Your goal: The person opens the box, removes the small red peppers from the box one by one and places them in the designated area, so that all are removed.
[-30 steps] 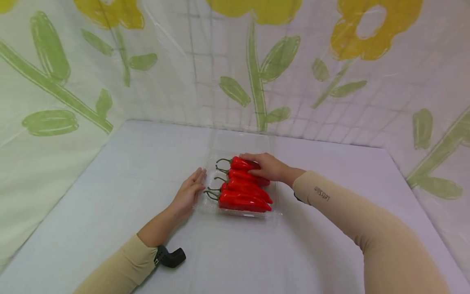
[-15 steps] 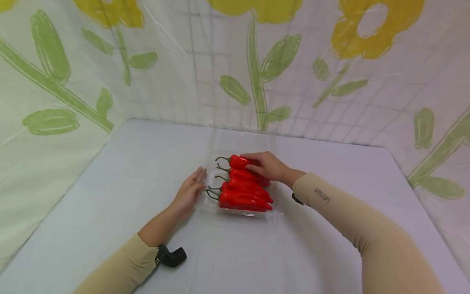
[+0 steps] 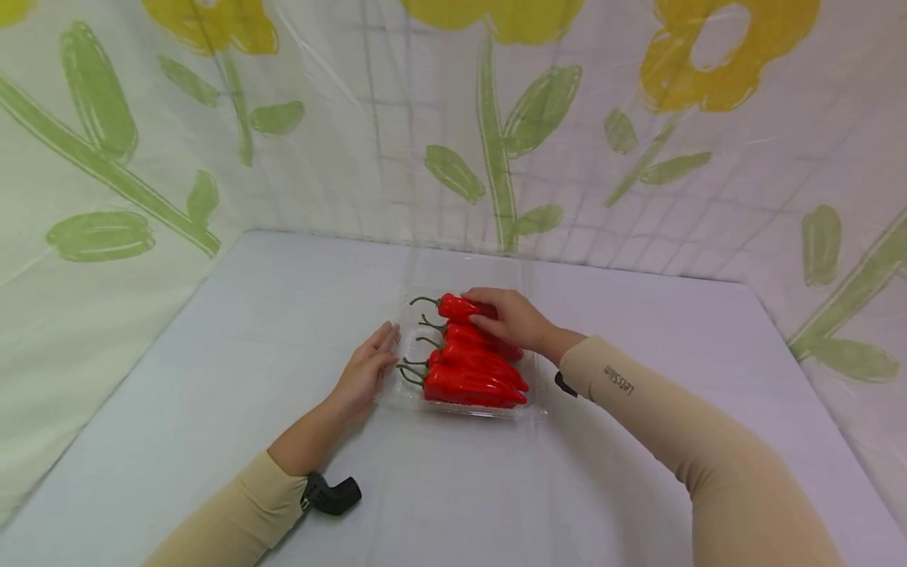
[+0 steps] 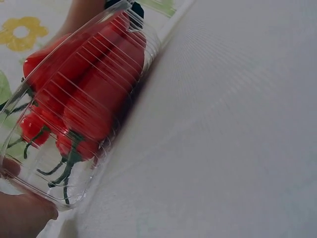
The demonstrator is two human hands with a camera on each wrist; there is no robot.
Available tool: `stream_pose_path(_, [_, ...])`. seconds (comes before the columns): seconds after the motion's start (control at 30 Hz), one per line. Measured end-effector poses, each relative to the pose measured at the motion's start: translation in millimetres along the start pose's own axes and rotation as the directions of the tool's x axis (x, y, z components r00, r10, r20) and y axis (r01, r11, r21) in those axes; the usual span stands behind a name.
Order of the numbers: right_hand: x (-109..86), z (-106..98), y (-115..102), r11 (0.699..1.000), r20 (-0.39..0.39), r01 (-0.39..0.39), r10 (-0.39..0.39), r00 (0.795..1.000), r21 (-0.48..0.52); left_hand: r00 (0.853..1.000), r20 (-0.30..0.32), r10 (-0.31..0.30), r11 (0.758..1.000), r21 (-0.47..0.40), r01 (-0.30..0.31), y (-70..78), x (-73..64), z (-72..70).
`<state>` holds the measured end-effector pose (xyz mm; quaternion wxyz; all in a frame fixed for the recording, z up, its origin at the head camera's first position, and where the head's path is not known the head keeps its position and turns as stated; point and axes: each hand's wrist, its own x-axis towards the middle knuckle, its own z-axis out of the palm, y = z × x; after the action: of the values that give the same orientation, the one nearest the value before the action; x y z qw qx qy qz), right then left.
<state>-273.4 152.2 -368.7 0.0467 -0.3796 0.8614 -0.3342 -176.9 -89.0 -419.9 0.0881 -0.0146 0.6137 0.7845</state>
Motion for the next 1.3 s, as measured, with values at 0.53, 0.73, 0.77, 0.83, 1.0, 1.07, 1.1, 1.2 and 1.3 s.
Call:
stream_pose_path(0.53, [-1.8, -7.2, -8.3, 0.994, -0.124, -0.106, 0.109, 0.986, 0.03, 1.0, 0.008, 0.002, 1.0, 0.011, -0.002, 1.0, 0.1, 0.0])
stream_pose_path(0.73, [-4.9, -16.0, -3.9, 0.957, -0.217, -0.257, 0.282, 0.934, 0.136, 1.0, 0.011, 0.013, 1.0, 0.0, -0.013, 0.4, 0.7, -0.3])
stream_pose_path(0.77, [-5.6, -17.5, -3.0, 0.945, -0.233, -0.276, 0.312, 0.921, 0.174, 1.0, 0.008, 0.009, 1.0, 0.002, -0.009, 0.6, 0.3, -0.3])
stream_pose_path(0.83, [-7.0, -20.1, -0.5, 0.92, -0.272, -0.308, 0.369, 0.889, 0.242, 1.0, 0.006, 0.0, 1.0, 0.006, 0.0, 0.9, 0.1, -0.1])
stream_pose_path(1.0, [-9.8, -27.1, 6.8, 0.851, -0.34, -0.36, 0.492, 0.801, 0.383, 1.0, -0.002, -0.021, 1.0, 0.017, 0.021, 1.5, 0.0, 0.3])
stream_pose_path(1.07, [-10.7, -30.4, 10.9, 0.826, -0.361, -0.377, 0.533, 0.766, 0.419, 1.0, -0.003, -0.022, 1.0, 0.021, 0.022, 1.2, 0.3, 0.2])
stream_pose_path(1.1, [-11.3, -32.1, 13.1, 0.812, -0.368, -0.386, 0.554, 0.747, 0.438, 1.0, -0.003, -0.022, 0.999, 0.024, 0.022, 1.0, 0.1, 0.1])
stream_pose_path(1.2, [-12.6, -37.3, 20.3, 0.764, -0.383, -0.397, 0.614, 0.691, 0.509, 1.0, -0.01, -0.03, 0.999, 0.026, 0.03, 1.5, 0.0, 0.4])
stream_pose_path(1.3, [-14.2, -42.5, 28.8, 0.706, -0.379, -0.391, 0.67, 0.638, 0.59, 1.0, -0.007, -0.025, 0.999, 0.026, 0.025, 1.8, -0.2, 1.0])
